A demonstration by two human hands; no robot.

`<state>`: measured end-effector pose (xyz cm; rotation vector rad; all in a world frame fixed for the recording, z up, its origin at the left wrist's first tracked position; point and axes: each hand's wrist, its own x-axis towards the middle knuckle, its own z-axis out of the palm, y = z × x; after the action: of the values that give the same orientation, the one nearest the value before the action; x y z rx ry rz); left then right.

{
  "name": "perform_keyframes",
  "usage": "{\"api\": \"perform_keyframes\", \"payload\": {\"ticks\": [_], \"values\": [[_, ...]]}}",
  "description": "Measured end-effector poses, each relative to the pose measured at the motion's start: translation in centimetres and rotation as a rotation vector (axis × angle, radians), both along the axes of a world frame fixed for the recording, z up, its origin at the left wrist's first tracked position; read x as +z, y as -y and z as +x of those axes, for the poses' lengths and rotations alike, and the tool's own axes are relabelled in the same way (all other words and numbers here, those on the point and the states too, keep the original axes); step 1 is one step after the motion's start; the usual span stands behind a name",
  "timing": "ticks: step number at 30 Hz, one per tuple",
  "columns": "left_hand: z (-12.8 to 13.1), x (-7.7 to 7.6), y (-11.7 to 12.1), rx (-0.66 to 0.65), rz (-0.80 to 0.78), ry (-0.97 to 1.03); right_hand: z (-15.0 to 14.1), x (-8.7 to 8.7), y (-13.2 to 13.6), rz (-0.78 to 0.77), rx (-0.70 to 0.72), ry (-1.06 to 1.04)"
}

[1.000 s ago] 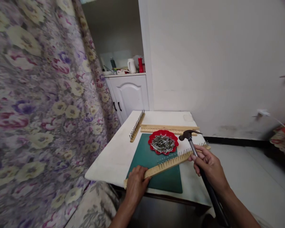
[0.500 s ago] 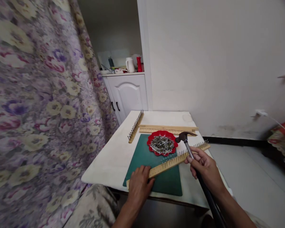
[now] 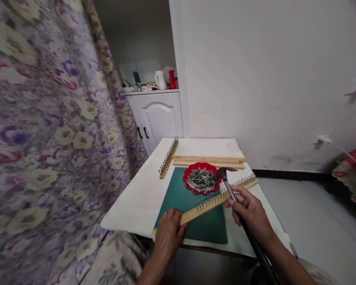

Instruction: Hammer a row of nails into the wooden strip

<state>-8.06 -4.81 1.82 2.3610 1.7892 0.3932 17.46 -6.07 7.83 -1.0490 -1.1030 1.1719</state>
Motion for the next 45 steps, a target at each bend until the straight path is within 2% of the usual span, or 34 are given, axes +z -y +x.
{"api": "perform_keyframes", "payload": {"ticks": [22,35,42,45], "values": [[-1.9,0.1,-0.2,0.022,-0.046,-0.013,-1.0,-0.9,-0.6,-0.006,0.028,0.032],[-1.8,0.6,-0.1,0.021,-0.034,0.005,-1.0,-0.9,-0.5,0.005,0.040,0.032],[-2.6,0.5,-0.2,-0.024,0.023,0.110,-0.5,-0.5,-0.4,0.021,0.014,0.026],[-2.7,1.1,-1.0,-0.043,0.063,0.201,-0.2,-0.7,-0.5,0.028,-0.005,0.022]]}}
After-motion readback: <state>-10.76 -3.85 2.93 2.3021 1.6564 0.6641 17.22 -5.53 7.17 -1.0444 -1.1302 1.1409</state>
